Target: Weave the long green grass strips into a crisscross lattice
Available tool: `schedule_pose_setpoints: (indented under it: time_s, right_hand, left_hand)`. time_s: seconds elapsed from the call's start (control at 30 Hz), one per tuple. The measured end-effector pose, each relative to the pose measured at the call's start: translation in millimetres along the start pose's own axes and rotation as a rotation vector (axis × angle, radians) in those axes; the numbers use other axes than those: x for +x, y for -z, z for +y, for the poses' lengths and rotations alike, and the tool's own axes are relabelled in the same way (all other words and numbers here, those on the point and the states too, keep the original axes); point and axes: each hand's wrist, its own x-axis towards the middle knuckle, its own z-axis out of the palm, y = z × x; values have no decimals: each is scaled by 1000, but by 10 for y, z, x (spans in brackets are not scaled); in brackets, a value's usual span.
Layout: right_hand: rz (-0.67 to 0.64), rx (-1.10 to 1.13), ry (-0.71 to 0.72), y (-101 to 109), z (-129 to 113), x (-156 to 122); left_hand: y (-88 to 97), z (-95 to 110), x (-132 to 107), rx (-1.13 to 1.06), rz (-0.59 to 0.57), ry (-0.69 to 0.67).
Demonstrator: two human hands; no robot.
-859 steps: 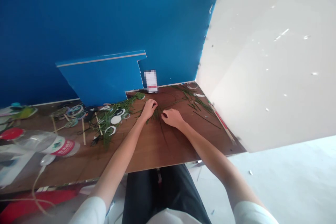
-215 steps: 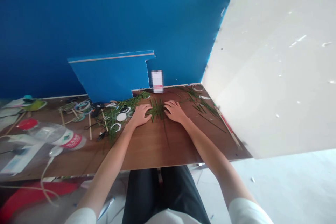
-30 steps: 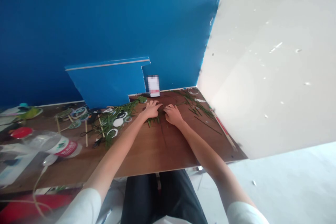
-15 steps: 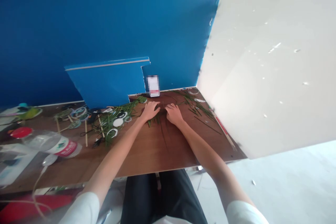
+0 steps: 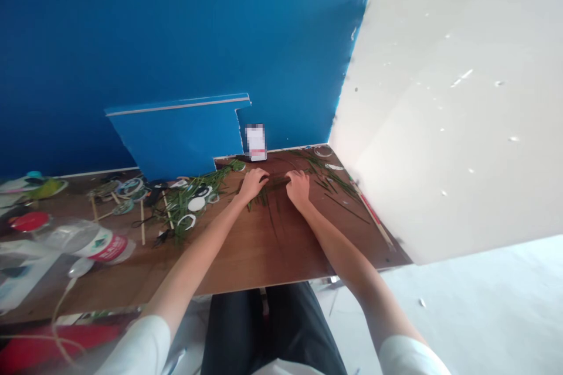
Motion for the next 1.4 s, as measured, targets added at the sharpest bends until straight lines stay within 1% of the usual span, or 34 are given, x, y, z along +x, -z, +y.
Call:
schedule_pose_setpoints:
  time_s: [0.1, 0.17, 0.37, 0.47, 0.53, 0.6, 0.67, 0.73, 0.97, 1.4]
  right_hand:
    - [-3, 24, 63, -5, -10, -1]
    - [-4, 38, 78, -6, -16, 1]
    - [24, 56, 32, -18, -6, 20]
    - [11, 18, 40, -36, -9, 27]
    - [-13, -15, 71, -45, -21, 26]
    - [-36, -42, 117, -49, -36, 24]
    - [-59, -61, 154, -51, -48, 22]
    - [-84, -74, 163, -53, -51, 21]
    - [-123, -78, 127, -66, -36, 23]
    - [-129, -94, 126, -30, -68, 0]
  left_hand:
    - [9, 10, -3, 9, -13, -23]
    - [9, 12, -12, 0, -20, -36]
    - [7, 3, -44, -72, -24, -56]
    - [-2, -2, -41, -120, -30, -138]
    - [-18, -1, -27, -128, -69, -200]
    - [-41, 6, -9, -120, -125, -230]
    - [-64, 18, 5, -114, -168, -227]
    - [-81, 31, 9, -123, -186, -217]
    - [-85, 14, -9, -146, -164, -205]
    - [2, -125, -44, -122, -197, -176]
